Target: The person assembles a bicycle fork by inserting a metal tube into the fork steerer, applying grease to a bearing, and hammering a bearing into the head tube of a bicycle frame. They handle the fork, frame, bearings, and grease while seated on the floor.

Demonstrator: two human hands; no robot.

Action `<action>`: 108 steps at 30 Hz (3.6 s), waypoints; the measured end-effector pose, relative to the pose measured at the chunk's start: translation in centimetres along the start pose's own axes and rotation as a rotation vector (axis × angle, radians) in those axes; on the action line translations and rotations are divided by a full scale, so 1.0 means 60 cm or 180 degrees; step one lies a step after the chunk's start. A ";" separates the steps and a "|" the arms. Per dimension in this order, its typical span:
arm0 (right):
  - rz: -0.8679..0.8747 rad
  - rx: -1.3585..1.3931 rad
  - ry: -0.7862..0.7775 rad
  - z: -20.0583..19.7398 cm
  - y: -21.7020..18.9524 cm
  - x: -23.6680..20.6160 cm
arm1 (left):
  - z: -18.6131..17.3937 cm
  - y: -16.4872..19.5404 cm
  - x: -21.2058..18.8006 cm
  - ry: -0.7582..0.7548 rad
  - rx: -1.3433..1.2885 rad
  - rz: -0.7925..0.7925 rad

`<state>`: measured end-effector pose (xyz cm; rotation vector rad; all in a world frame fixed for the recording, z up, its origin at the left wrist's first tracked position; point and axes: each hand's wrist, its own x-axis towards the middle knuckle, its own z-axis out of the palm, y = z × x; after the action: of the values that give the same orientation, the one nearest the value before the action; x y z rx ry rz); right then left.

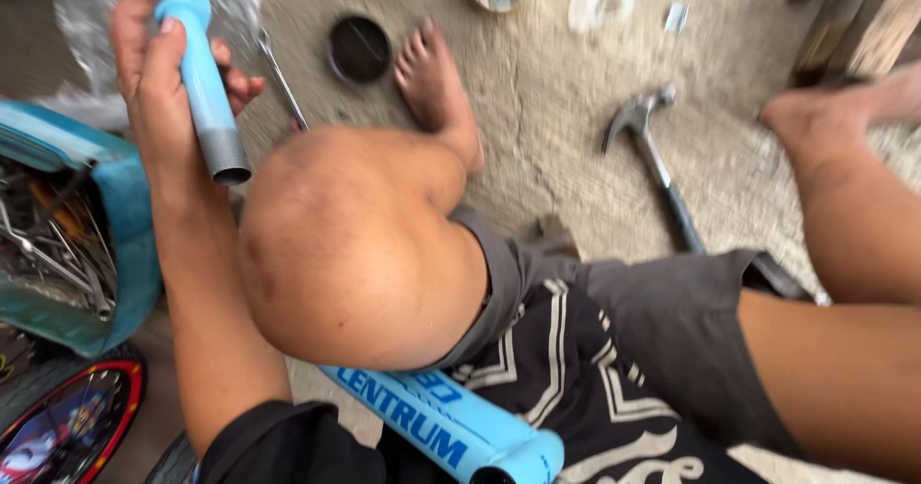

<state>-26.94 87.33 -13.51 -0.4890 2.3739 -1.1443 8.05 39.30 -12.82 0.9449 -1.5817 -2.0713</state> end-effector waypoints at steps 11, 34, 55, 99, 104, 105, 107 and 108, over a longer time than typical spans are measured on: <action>-0.0881 0.0410 -0.0097 -0.115 -0.228 -0.056 | 0.304 0.237 0.009 -0.1497 0.1461 0.1813; -0.0983 0.0873 0.0244 -0.143 -0.325 -0.081 | 0.554 0.143 0.007 -0.3542 0.2794 0.1118; -0.1329 0.0470 -0.0195 -0.133 -0.359 -0.093 | 0.554 0.167 0.004 -0.3407 0.2901 0.1229; -0.1796 -0.1055 -0.0793 0.167 -0.335 0.198 | 0.312 -0.051 0.202 -0.1167 0.1045 0.1308; -0.0593 -0.0680 -0.0869 0.249 -0.205 0.271 | 0.229 -0.080 0.194 -0.0742 0.0255 0.0783; -0.0485 -0.0691 -0.0880 0.262 -0.181 0.280 | 0.217 -0.078 0.191 -0.0743 0.0155 0.0835; -0.0297 -0.0661 -0.0891 0.286 -0.137 0.288 | 0.202 -0.072 0.183 -0.0751 -0.0037 0.0931; -0.0213 -0.0620 -0.0885 0.297 -0.118 0.289 | 0.199 -0.068 0.179 -0.0789 0.0035 0.0935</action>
<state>-30.93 63.23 -21.95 -0.7469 2.2468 -0.8145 -7.44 41.98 -18.00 0.4365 -1.7345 -2.0292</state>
